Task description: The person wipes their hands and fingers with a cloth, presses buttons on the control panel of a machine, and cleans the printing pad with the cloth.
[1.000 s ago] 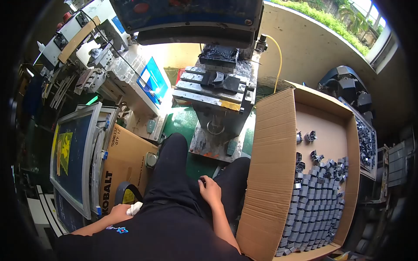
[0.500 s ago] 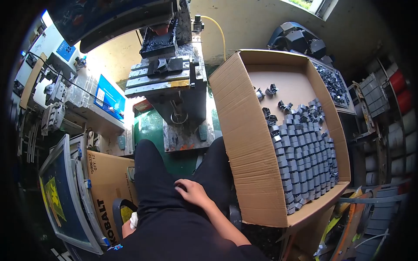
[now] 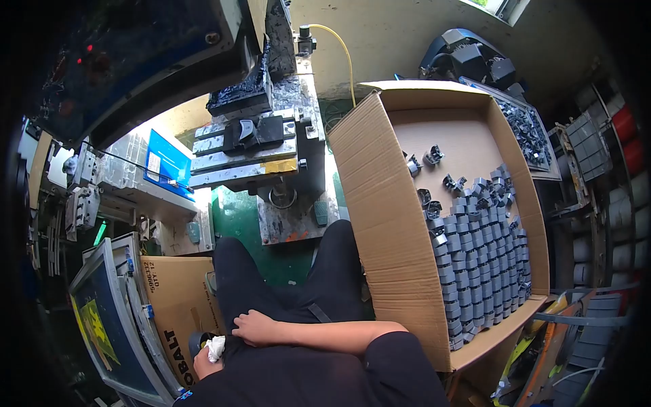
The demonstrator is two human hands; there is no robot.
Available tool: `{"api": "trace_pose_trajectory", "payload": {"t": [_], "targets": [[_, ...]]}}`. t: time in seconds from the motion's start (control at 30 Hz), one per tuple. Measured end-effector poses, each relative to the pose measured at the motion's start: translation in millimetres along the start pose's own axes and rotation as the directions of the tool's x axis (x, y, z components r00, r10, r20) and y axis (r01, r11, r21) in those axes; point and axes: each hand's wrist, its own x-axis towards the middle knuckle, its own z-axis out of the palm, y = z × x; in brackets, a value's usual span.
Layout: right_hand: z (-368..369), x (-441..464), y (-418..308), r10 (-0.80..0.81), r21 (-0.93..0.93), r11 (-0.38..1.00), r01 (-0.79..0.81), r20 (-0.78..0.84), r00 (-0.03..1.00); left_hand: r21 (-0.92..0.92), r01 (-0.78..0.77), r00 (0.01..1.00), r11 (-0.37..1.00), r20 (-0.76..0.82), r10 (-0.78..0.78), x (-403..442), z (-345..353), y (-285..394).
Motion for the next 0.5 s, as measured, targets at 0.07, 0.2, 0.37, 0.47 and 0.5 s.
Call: {"api": "trace_pose_trajectory", "payload": {"t": [0.07,0.2,0.37,0.47,0.5], "targets": [[-14.3,-3.5,5.1,0.004,-0.052,0.999,-0.005,-0.025,1.0,0.006,-0.018,0.999,1.0,-0.026,0.019,9.3,-7.3,9.0],[-79.3,-50.6,15.2,0.11,-0.132,0.985,-0.111,-0.011,0.994,-0.008,-0.116,0.993,0.993,-0.007,0.116,24.7,-41.4,23.8],[-140.1,-118.9,4.2,0.381,-0.243,0.913,-0.326,0.228,0.896,-0.056,-0.369,0.928,0.928,0.034,0.372,37.5,-71.2,40.4],[-133.9,-116.4,6.7,0.524,-0.288,0.83,-0.477,0.113,0.844,0.055,-0.418,0.903,0.907,0.141,0.407,46.9,-40.7,18.4],[-127.6,-100.0,3.5,0.5,-0.228,0.845,-0.484,0.016,0.866,-0.021,-0.399,0.906,0.917,0.143,0.398,46.7,-34.9,17.3]]}}
